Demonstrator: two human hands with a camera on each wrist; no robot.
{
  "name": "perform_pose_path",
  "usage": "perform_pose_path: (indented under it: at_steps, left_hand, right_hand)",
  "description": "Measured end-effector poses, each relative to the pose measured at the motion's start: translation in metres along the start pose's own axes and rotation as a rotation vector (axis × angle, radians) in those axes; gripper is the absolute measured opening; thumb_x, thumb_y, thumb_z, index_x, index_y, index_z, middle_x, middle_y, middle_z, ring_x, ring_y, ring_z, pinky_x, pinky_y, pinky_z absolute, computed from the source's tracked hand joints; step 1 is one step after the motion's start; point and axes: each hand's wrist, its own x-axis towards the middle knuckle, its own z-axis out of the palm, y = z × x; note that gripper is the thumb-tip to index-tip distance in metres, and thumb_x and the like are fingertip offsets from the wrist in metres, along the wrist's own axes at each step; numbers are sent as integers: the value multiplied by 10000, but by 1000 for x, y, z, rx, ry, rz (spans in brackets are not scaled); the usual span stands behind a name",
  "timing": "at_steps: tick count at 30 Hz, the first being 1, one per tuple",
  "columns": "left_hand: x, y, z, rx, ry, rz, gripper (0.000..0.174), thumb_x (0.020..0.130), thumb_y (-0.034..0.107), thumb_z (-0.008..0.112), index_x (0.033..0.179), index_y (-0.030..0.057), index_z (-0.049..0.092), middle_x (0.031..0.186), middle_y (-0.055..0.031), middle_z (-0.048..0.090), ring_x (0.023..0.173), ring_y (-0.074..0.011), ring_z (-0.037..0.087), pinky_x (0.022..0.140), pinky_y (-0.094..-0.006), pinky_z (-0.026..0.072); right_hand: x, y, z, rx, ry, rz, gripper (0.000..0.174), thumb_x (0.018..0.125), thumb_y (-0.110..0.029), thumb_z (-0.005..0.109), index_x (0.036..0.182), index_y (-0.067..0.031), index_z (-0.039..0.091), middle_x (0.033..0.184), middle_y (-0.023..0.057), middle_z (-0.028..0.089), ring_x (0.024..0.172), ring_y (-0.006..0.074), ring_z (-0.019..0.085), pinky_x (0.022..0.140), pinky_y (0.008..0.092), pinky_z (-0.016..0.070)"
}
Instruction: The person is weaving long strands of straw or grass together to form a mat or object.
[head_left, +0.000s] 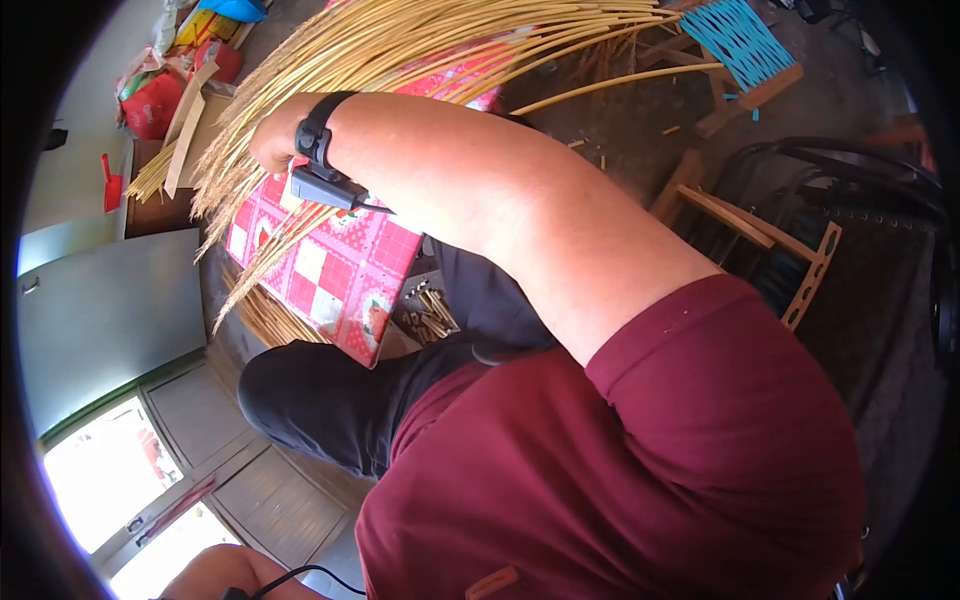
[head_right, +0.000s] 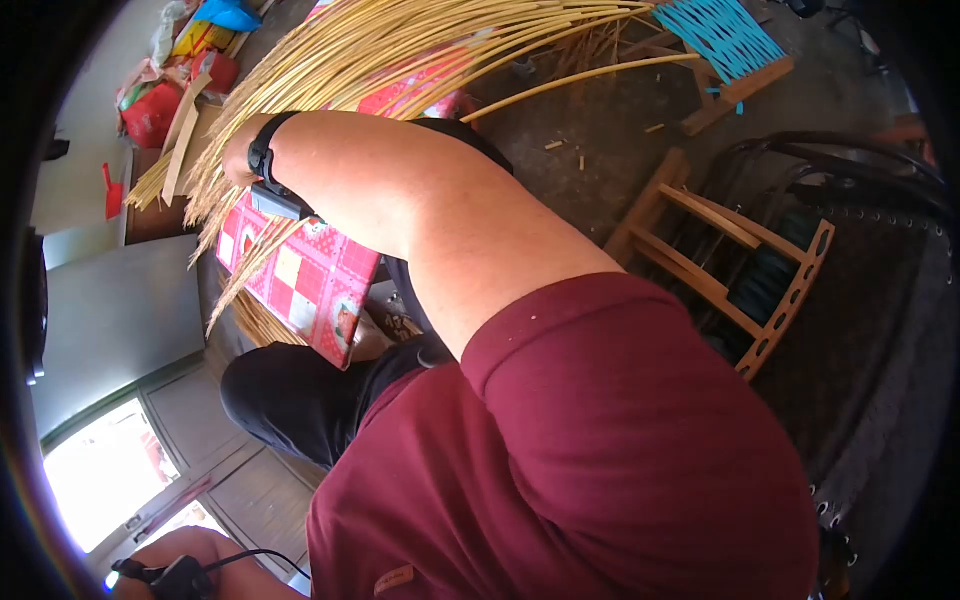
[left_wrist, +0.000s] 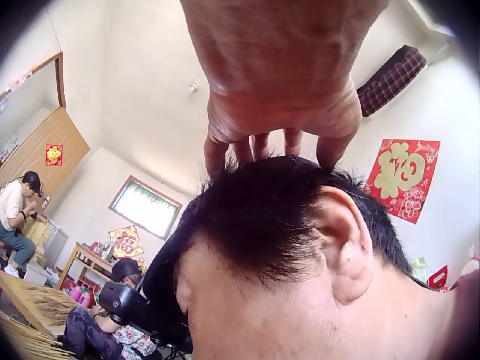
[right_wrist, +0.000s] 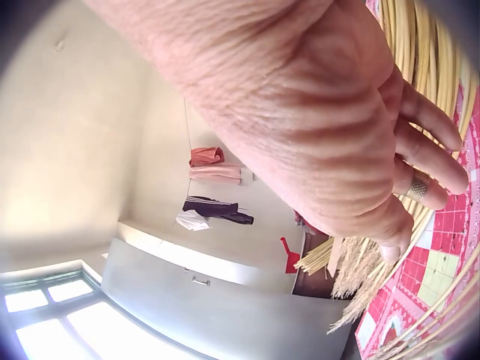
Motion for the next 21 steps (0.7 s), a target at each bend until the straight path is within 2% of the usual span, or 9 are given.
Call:
perform_pose_path:
  at_steps: [5,6,10,13,14,15,17,20,21]
  left_hand:
    - [1,0,-1,59,-34,-34,475,941,333,475,1272,-8,473,1319,-166,478,1272,-301,406,1079,-439,315]
    - [-4,1,-1,53,-31,-38,474,942,332,473,1272,-8,472,1319,-166,479,1270,-301,408,1077,-438,319]
    - [-14,-6,-13,36,-35,-46,470,945,325,467,1275,-9,469,1320,-168,479,1264,-299,420,1068,-434,332]
    - [-21,-5,-29,28,-44,-52,467,948,320,462,1278,-10,467,1320,-170,480,1260,-298,428,1061,-431,343]
    - [-23,-6,-35,26,-48,-57,465,948,319,461,1278,-10,467,1320,-171,480,1258,-298,431,1059,-431,346]
    - [-26,-7,-40,24,-50,-58,464,949,317,459,1279,-10,466,1320,-171,480,1257,-298,434,1057,-430,349]
    - [-35,-8,-53,22,-51,-51,462,951,314,456,1280,-10,465,1320,-172,481,1254,-297,439,1053,-428,356]
    - [-56,-6,-73,42,-35,-34,459,954,309,452,1283,-11,463,1321,-174,481,1250,-296,448,1046,-425,367]
    - [-59,-7,-82,50,-31,-39,458,954,307,450,1283,-11,462,1321,-174,482,1248,-295,450,1044,-424,370]
  right_hand:
    - [20,-6,13,-25,22,-81,418,601,-49,588,1002,-42,705,1006,200,667,942,323,640,771,450,488]
    - [10,-10,8,-74,-26,-68,373,785,-219,654,1102,-22,649,1093,180,644,986,327,618,794,457,475]
    - [-9,-11,3,-48,-88,5,360,808,-204,635,1102,2,644,1107,193,635,1003,324,614,798,443,479]
    - [-9,0,5,-81,-115,-30,340,815,-227,640,1076,-11,664,1061,187,653,968,318,625,788,439,485]
    - [-8,-4,9,-60,-66,24,318,669,-118,637,969,-42,712,975,189,672,902,309,640,754,432,485]
    - [-12,-7,9,-85,-98,93,296,755,-164,638,1020,-49,702,1016,182,670,944,308,633,789,438,481]
    - [-1,-8,13,-89,-170,159,302,788,-200,643,1047,-53,695,1044,175,667,962,309,632,804,447,482]
    - [10,-4,30,-124,-65,56,302,756,-164,648,1032,-51,697,1039,178,667,962,314,636,793,454,484]
    - [16,-2,36,-142,-93,2,287,748,-136,636,1015,-53,701,1035,181,665,937,325,643,767,446,493]
